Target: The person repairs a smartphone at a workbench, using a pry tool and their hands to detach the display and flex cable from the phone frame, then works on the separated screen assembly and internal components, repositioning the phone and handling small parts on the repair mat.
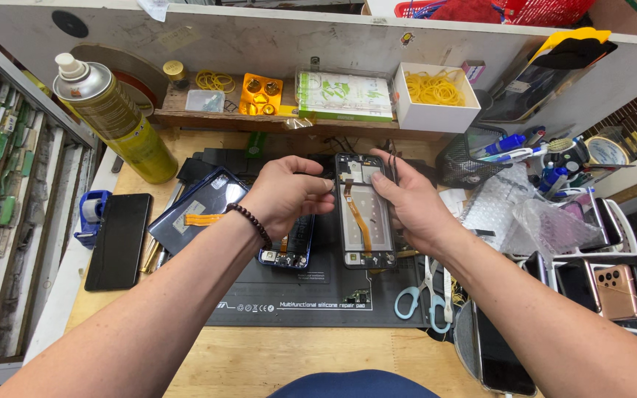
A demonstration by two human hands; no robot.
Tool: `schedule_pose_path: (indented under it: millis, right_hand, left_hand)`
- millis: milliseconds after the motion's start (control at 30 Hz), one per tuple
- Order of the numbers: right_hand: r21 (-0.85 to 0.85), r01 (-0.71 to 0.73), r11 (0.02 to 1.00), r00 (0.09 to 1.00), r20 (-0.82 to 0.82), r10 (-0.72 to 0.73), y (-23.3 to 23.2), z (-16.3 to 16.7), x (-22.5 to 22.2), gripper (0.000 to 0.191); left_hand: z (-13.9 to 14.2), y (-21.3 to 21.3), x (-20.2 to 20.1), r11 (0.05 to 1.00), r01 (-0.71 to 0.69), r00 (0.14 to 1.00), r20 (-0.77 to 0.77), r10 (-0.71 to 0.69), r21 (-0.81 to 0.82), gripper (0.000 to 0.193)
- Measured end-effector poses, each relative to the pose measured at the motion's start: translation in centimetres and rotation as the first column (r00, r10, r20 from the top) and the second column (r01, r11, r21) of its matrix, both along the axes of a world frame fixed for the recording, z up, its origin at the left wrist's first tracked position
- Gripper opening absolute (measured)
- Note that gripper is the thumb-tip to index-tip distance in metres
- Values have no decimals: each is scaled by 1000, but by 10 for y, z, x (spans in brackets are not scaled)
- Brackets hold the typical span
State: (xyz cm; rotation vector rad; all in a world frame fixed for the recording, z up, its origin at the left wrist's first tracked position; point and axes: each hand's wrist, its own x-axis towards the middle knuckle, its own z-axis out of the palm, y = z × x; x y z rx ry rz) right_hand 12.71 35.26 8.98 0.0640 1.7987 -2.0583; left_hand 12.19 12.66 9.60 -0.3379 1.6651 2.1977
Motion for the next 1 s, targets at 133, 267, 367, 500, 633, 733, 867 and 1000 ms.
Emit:
schedule_pose_path:
  millis: [133, 267, 367, 500, 633, 733, 867, 1000]
  right_hand:
    - [-25, 6, 1000, 998, 61, -4, -2, -3, 0, 52]
    - [-23, -10, 1000, 999, 47, 11, -2, -3, 1, 53]
    - [-9, -4, 1000, 999, 34, 5, -2, 1, 1, 53]
    - [6, 7, 1000, 1000, 15, -7, -1, 8, 4, 52]
    - [-3, 7, 1000, 1000, -13, -7, 1, 13, 9, 52]
    - [-29, -17, 999, 999, -32, 16, 3, 18, 12, 51]
    - [30, -24, 999, 996, -86, 27, 1, 23, 15, 53]
    - [126, -15, 992, 985, -167, 36, -4, 26, 17, 55]
  left_hand:
    - [1, -2, 2, 999, 8, 1000, -1, -8, 39, 35]
    - [5, -1, 3, 999, 13, 1000, -17, -14, -30, 35]
    - [11, 1, 3, 995, 17, 999, -26, -20, -96, 34]
    - [20, 3, 5, 989, 24, 999, -32, -29, -144, 34]
    - [29, 6, 8, 985, 35, 998, -39, -42, -171, 35]
    - [35, 7, 10, 981, 43, 998, -42, -52, -191, 35]
    - [38, 7, 12, 968, 57, 996, -49, -71, -245, 35]
    - [37, 3, 12, 957, 51, 995, -62, -72, -287, 32]
